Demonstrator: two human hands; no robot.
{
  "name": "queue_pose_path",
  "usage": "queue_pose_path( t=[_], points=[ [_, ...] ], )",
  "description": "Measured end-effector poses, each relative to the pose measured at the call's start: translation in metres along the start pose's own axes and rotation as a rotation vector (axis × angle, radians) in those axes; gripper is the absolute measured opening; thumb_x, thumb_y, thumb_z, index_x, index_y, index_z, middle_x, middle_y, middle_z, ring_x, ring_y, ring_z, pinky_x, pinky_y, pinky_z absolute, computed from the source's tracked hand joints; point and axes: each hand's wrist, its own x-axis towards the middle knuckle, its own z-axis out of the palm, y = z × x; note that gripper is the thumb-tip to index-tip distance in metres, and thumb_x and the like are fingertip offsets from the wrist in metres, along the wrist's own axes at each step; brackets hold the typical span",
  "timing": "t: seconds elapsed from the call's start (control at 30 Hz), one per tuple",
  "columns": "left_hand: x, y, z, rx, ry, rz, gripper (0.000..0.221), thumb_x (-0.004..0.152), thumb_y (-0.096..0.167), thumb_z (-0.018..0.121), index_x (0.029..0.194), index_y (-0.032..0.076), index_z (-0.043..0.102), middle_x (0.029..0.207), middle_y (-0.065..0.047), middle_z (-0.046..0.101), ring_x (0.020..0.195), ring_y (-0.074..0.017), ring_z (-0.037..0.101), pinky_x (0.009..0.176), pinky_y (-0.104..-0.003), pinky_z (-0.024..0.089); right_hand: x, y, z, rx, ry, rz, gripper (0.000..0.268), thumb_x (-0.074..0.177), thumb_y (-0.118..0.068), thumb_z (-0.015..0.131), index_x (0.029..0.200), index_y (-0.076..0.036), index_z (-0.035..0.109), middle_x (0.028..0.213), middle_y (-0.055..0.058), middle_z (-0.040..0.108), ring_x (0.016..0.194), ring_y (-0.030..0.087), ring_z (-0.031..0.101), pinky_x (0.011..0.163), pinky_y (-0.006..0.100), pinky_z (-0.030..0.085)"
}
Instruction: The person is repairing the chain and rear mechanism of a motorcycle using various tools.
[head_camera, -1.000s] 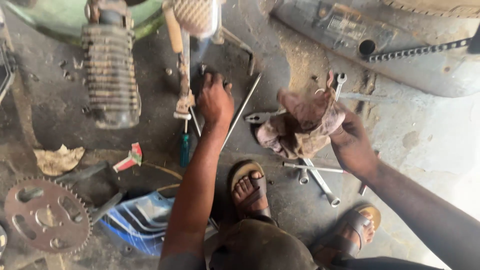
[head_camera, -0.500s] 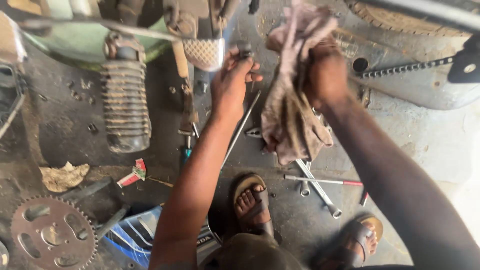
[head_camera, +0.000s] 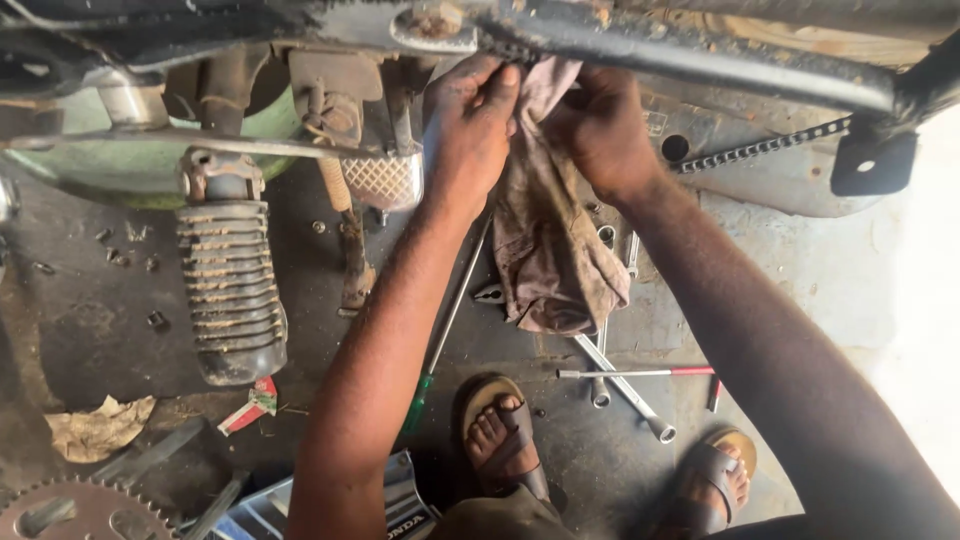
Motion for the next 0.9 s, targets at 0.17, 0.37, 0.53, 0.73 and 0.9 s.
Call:
queue_pose_path(
  t=[0.17,0.37,0.53,0.73,0.9],
  points=[
    [-0.01,0.035,0.002,0.192,-0.023,0.009,0.049,0.093,0.038,0.076,0.121,0.0,0.064,0.088,-0.002,0.066,0.068,-0.0055,0.058,0.054,-0.022,0.049,0.002,-0.011,-0.001,-0.453,-0.105,0.049,0.019,0.108,-0.022,0.064,0.107,-0.004,0.069,0.079,0.005,0.07,0.063,0.01,0.063,0.054,0.029,0.052],
    [-0.016,0.04,0.004,-0.094,-0.161,-0.061,0.036,0.095,0.035,0.078,0.088,0.001,0.067,0.066,0.002,0.059,0.049,-0.0063,0.048,0.04,-0.023,0.034,0.0,0.001,-0.008,-1.009,0.025,-0.772,0.026,0.119,-0.02,0.058,0.114,0.005,0.062,0.099,0.02,0.07,0.096,0.029,0.071,0.084,0.04,0.06],
    [-0.033,0.063,0.018,-0.087,-0.143,0.017,0.034,0.093,0.035,0.077,0.08,0.005,0.069,0.061,0.003,0.058,0.046,-0.0048,0.048,0.039,-0.022,0.035,-0.005,-0.001,-0.016,-0.794,-0.046,-0.327,0.013,0.107,-0.01,0.069,0.111,0.002,0.071,0.087,0.013,0.075,0.083,0.02,0.075,0.084,0.041,0.061],
    [-0.041,0.064,0.029,-0.115,-0.142,0.073,0.036,0.094,0.034,0.079,0.076,0.006,0.065,0.06,0.003,0.056,0.046,-0.0054,0.049,0.039,-0.023,0.036,-0.014,-0.003,-0.014,-0.466,0.116,-0.501,0.025,0.093,0.016,0.059,0.108,0.003,0.074,0.104,0.014,0.078,0.099,0.019,0.076,0.09,0.035,0.064],
    [-0.042,0.066,0.029,-0.14,-0.128,0.059,0.035,0.094,0.032,0.08,0.076,0.006,0.065,0.061,0.002,0.056,0.046,-0.0056,0.049,0.039,-0.023,0.037,-0.022,0.008,-0.02,-0.289,0.211,-0.294,0.017,0.094,0.014,0.061,0.094,0.002,0.073,0.09,0.012,0.079,0.077,0.016,0.075,0.069,0.03,0.063]
  ],
)
